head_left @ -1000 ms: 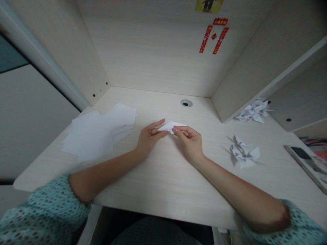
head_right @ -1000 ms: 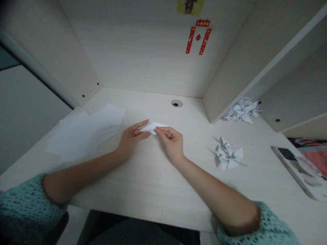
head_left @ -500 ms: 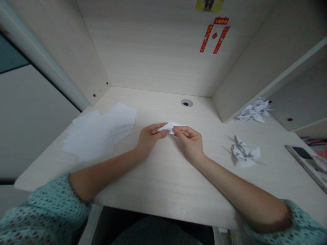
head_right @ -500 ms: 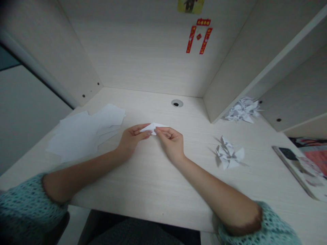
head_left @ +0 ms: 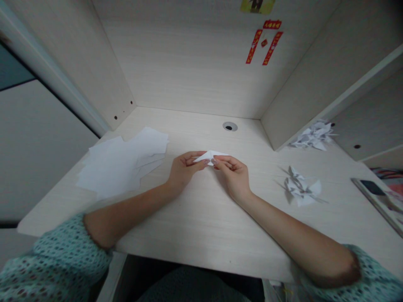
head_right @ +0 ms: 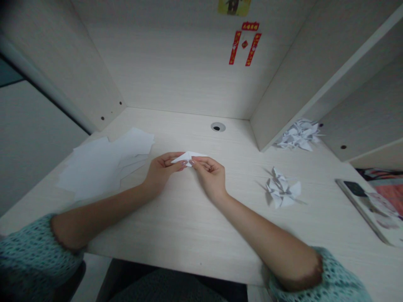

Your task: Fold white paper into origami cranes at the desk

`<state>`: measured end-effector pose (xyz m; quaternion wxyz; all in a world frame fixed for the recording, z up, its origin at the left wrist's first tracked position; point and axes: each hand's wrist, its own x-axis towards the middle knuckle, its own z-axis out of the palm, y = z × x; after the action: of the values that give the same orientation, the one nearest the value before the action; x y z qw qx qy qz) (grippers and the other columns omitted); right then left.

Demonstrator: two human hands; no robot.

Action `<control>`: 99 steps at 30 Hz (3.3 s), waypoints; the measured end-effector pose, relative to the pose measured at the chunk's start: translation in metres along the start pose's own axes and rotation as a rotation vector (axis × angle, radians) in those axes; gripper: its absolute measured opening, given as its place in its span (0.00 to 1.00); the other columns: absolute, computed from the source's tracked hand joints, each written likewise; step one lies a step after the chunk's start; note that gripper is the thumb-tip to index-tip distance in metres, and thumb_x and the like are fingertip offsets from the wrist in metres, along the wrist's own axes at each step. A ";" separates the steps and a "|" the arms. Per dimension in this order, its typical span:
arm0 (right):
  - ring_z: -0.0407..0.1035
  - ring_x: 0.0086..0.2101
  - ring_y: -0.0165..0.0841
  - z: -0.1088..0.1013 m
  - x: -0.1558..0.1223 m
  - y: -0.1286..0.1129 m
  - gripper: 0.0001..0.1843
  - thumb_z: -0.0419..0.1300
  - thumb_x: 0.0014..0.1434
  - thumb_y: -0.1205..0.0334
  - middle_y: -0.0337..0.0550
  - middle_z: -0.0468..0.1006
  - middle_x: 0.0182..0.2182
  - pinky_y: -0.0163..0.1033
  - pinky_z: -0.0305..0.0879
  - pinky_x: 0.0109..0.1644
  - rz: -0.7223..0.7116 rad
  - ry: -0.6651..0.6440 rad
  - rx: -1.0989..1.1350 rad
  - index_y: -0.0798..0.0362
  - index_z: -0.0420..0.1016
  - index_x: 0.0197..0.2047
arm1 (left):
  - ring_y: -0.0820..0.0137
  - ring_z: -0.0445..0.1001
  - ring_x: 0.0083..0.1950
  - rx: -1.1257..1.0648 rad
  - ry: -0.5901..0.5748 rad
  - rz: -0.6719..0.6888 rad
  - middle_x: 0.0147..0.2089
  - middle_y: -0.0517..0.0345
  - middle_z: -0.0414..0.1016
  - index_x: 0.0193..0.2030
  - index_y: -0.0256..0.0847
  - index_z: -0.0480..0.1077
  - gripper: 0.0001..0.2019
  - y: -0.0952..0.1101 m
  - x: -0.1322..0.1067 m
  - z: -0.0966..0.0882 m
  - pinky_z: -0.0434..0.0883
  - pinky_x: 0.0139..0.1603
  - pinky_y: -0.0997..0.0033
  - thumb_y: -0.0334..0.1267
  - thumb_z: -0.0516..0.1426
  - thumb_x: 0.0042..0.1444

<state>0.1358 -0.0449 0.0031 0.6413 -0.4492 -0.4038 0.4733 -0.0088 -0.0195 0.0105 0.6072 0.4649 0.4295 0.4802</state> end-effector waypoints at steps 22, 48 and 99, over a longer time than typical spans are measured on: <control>0.67 0.23 0.25 -0.006 0.008 -0.002 0.12 0.73 0.37 0.62 0.34 0.76 0.20 0.32 0.61 0.31 0.070 0.040 0.108 0.52 0.73 0.24 | 0.73 0.78 0.39 -0.142 -0.133 -0.147 0.36 0.57 0.81 0.54 0.42 0.71 0.26 0.000 0.002 -0.002 0.72 0.54 0.66 0.38 0.66 0.45; 0.73 0.28 0.28 0.001 0.004 0.002 0.33 0.73 0.35 0.63 0.29 0.76 0.25 0.36 0.69 0.38 0.066 0.113 0.154 0.47 0.63 0.44 | 0.65 0.77 0.49 -0.052 -0.252 -0.103 0.42 0.52 0.81 0.57 0.41 0.68 0.28 0.004 -0.004 0.000 0.68 0.57 0.63 0.40 0.64 0.48; 0.70 0.28 0.29 -0.010 0.001 0.007 0.24 0.59 0.58 0.53 0.35 0.76 0.29 0.36 0.65 0.35 -0.231 -0.190 -0.264 0.44 0.57 0.56 | 0.70 0.77 0.34 0.140 -0.069 0.039 0.31 0.57 0.79 0.33 0.38 0.73 0.16 0.001 0.004 -0.005 0.72 0.41 0.70 0.49 0.63 0.46</control>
<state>0.1435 -0.0451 -0.0057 0.5858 -0.4335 -0.5700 0.3796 -0.0131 -0.0144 0.0101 0.5780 0.5310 0.4317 0.4445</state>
